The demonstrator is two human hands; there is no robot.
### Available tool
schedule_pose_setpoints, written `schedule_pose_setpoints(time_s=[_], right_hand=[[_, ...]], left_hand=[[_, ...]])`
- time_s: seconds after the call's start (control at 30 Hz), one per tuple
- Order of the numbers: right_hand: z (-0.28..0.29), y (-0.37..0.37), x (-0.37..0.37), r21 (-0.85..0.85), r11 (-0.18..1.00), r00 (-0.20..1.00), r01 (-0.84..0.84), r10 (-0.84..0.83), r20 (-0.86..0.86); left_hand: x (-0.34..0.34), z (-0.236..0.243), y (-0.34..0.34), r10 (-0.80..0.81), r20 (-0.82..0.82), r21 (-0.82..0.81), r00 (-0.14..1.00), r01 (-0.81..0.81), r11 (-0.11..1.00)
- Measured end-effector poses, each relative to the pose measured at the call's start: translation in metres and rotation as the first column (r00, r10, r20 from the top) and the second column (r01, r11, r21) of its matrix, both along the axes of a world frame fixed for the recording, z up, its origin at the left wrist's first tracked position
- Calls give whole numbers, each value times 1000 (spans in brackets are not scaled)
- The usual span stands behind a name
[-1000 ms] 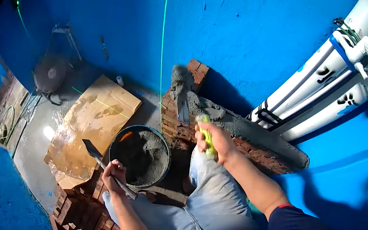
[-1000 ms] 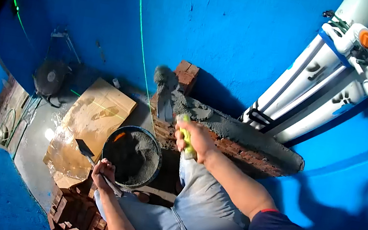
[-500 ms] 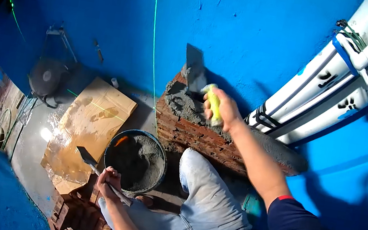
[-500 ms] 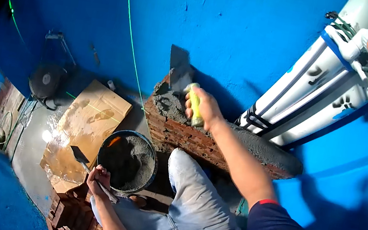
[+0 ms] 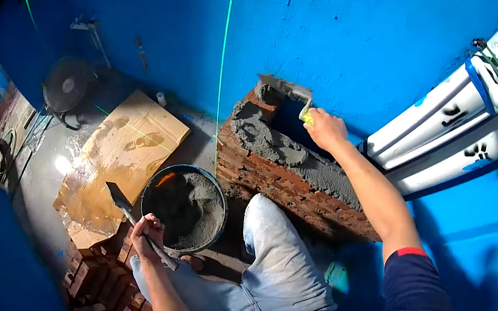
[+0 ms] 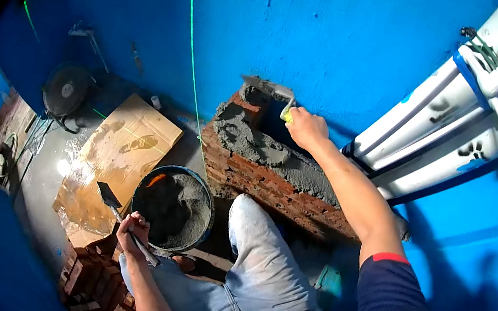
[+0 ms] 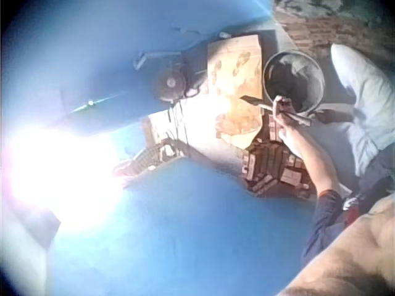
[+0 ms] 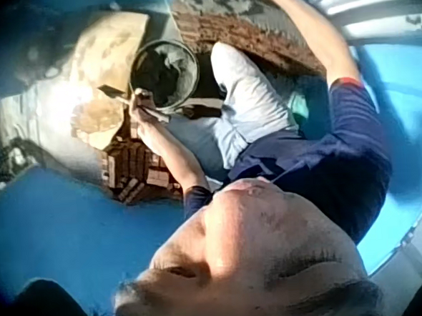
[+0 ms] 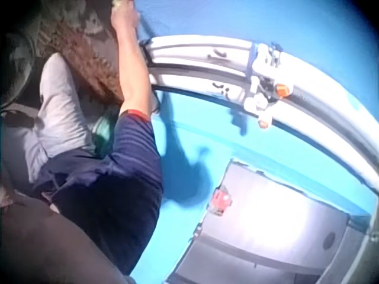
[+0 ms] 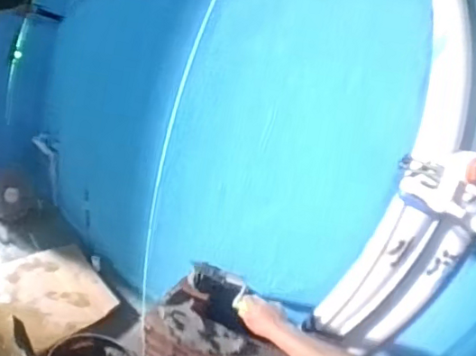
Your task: The person builds a brick wall by applying mortar to the top of the existing bricks using a trowel and then placing new bricks on top, pressing them into the mortar.
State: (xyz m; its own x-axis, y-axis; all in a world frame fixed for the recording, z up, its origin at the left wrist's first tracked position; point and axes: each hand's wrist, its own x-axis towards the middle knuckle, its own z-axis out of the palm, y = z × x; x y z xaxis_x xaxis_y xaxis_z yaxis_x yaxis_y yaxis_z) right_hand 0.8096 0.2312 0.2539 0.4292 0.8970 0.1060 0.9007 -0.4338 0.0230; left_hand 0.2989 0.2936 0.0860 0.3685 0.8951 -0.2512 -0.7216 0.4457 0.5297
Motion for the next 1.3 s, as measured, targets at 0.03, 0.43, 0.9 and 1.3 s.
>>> schedule_pose_setpoints(time_s=[0.03, 0.43, 0.9, 1.3], right_hand=[[-3, -1, 2, -71, 997, 1000, -21, 22, 2], [-19, -11, 10, -11, 994, 992, -107, 108, 61], [20, 21, 3, -8, 1000, 1000, -27, 27, -15], [1, 18, 33, 178, 982, 997, 69, -72, 9]], left_hand=[[-1, -6, 0, -6, 14, -37, 1000, 7, 999], [-6, -19, 3, -45, 65, -44, 997, 48, 998], [8, 5, -7, 14, 10, 18, 1000, -14, 1000], [10, 13, -7, 33, -94, -68, 995, -39, 997]])
